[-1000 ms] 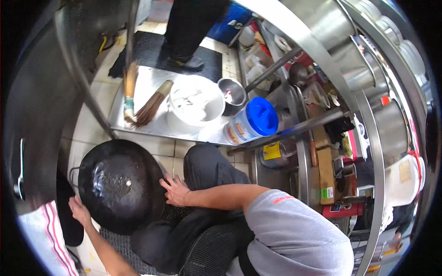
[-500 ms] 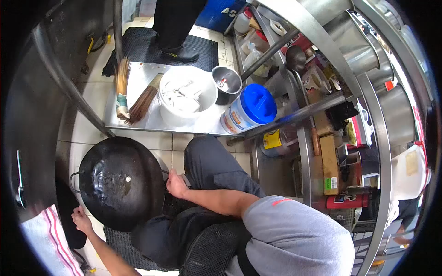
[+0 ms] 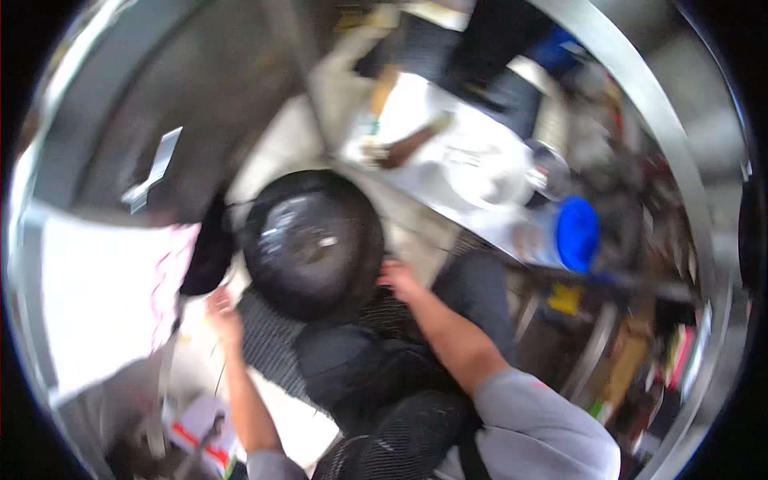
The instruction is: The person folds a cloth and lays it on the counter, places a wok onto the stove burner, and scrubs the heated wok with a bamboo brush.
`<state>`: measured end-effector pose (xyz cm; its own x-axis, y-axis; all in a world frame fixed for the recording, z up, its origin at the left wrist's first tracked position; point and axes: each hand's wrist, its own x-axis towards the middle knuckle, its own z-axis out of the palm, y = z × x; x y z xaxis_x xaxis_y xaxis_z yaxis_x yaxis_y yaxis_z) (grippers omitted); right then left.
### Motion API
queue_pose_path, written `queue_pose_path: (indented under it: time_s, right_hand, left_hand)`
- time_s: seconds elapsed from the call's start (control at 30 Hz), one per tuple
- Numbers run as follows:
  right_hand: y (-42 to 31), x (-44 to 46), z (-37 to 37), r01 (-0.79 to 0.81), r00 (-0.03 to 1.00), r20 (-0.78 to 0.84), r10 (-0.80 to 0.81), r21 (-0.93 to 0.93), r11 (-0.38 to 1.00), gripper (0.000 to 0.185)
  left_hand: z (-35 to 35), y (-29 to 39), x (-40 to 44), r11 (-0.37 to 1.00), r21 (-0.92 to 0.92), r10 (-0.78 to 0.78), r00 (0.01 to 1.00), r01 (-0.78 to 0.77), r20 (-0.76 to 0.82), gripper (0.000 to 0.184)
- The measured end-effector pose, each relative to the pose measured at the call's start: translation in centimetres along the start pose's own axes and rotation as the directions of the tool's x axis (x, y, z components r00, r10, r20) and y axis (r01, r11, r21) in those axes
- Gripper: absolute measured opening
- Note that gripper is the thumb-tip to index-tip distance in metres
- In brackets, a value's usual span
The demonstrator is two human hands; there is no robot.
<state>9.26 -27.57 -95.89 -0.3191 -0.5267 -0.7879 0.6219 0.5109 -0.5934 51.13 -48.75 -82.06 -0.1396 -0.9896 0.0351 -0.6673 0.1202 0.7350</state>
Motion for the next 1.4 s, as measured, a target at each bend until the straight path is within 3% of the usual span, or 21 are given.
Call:
queue_pose_path:
  time_s: [0.03,0.07,0.1,0.2,0.27,0.37,0.47,0.53,0.6,0.8,1.0,1.07,1.1,1.2,1.27,1.33,1.4]
  right_hand:
    - [-0.6,-0.4,0.0,-0.021,0.997,-0.068,0.021,0.001,1.000,0.040]
    - [-4.0,-3.2,0.7,-0.015,0.998,-0.057,0.013,-0.040,0.999,0.030]
    - [-4.7,-4.2,0.9,-0.003,0.990,-0.143,0.008,0.030,1.000,0.021]
    - [-5.3,-5.8,-1.2,0.047,0.998,-0.058,-0.040,0.109,0.993,0.025]
    - [-6.0,-7.5,-2.7,0.039,0.999,-0.039,-0.036,0.074,0.996,0.027]
    - [-7.6,-10.8,-4.9,0.004,0.999,-0.044,0.003,0.142,0.990,0.027]
    - [-11.1,-16.3,-5.2,0.023,0.998,-0.063,-0.020,0.044,0.999,0.024]
    - [-13.0,-19.9,-4.9,0.030,0.998,-0.057,-0.030,0.007,1.000,0.020]
    - [-16.5,-24.2,-3.3,-0.002,0.999,-0.032,0.002,0.028,1.000,0.027]
    - [-23.3,-34.7,-3.4,0.037,0.998,-0.040,-0.040,-0.060,0.998,0.007]
    - [-29.1,-45.6,-4.3,0.124,0.990,0.075,-0.120,-0.048,0.991,0.011]
    - [-30.7,-48.7,-4.6,0.103,0.971,0.214,-0.104,0.013,0.995,0.017]
    - [-31.4,-50.4,-4.3,0.086,0.977,0.193,-0.090,0.031,0.996,0.024]
    - [-33.6,-55.9,-3.8,0.084,0.988,0.126,-0.087,0.025,0.996,0.020]
    - [-34.5,-58.2,-4.4,0.061,0.977,0.201,-0.074,0.071,0.996,0.016]
    - [-36.1,-62.2,-3.6,0.057,0.997,0.044,-0.057,-0.005,0.998,0.018]
    - [-37.3,-64.4,-4.0,0.052,0.995,0.083,-0.051,-0.002,0.999,0.021]
  left_hand:
    - [-0.4,0.2,-1.8,0.999,0.032,0.001,1.000,0.000,-0.016,0.026]
    - [-1.1,1.3,-2.6,0.984,0.175,0.042,0.999,-0.037,-0.029,0.025]
    - [-2.4,2.7,-4.7,0.984,0.179,-0.010,0.999,0.017,-0.040,0.025]
    - [-5.6,4.2,-10.3,0.987,0.131,-0.086,0.994,0.093,-0.061,0.024]
    - [-7.8,5.2,-14.3,0.947,0.149,-0.280,0.958,0.285,-0.058,0.021]
    - [-10.9,7.2,-18.8,0.910,0.092,-0.399,0.915,0.404,-0.065,0.021]
    - [-13.3,9.6,-21.8,0.889,0.065,-0.449,0.891,0.452,-0.060,0.021]
    - [-15.3,11.3,-23.1,0.913,0.032,-0.405,0.913,0.406,-0.046,0.020]
    - [-17.6,13.5,-24.0,0.873,0.019,-0.484,0.872,0.487,-0.072,0.020]
    - [-23.9,16.0,-27.8,0.879,0.102,-0.448,0.879,0.466,-0.161,0.018]
    - [-29.9,22.5,-30.5,0.776,0.043,-0.611,0.767,0.629,-0.197,0.024]
    - [-32.0,24.5,-32.0,0.755,0.041,-0.637,0.746,0.655,-0.191,0.027]
    - [-33.0,25.3,-33.0,0.751,0.032,-0.640,0.739,0.660,-0.210,0.027]
    - [-35.4,27.5,-35.1,0.684,-0.021,-0.724,0.675,0.729,-0.145,0.032]
    - [-36.5,28.9,-36.9,0.607,0.054,-0.784,0.609,0.793,-0.122,0.036]
    - [-36.5,28.6,-39.2,0.608,0.029,-0.785,0.606,0.794,-0.125,0.036]
    - [-36.7,29.9,-40.7,0.611,0.007,-0.785,0.607,0.792,-0.122,0.037]
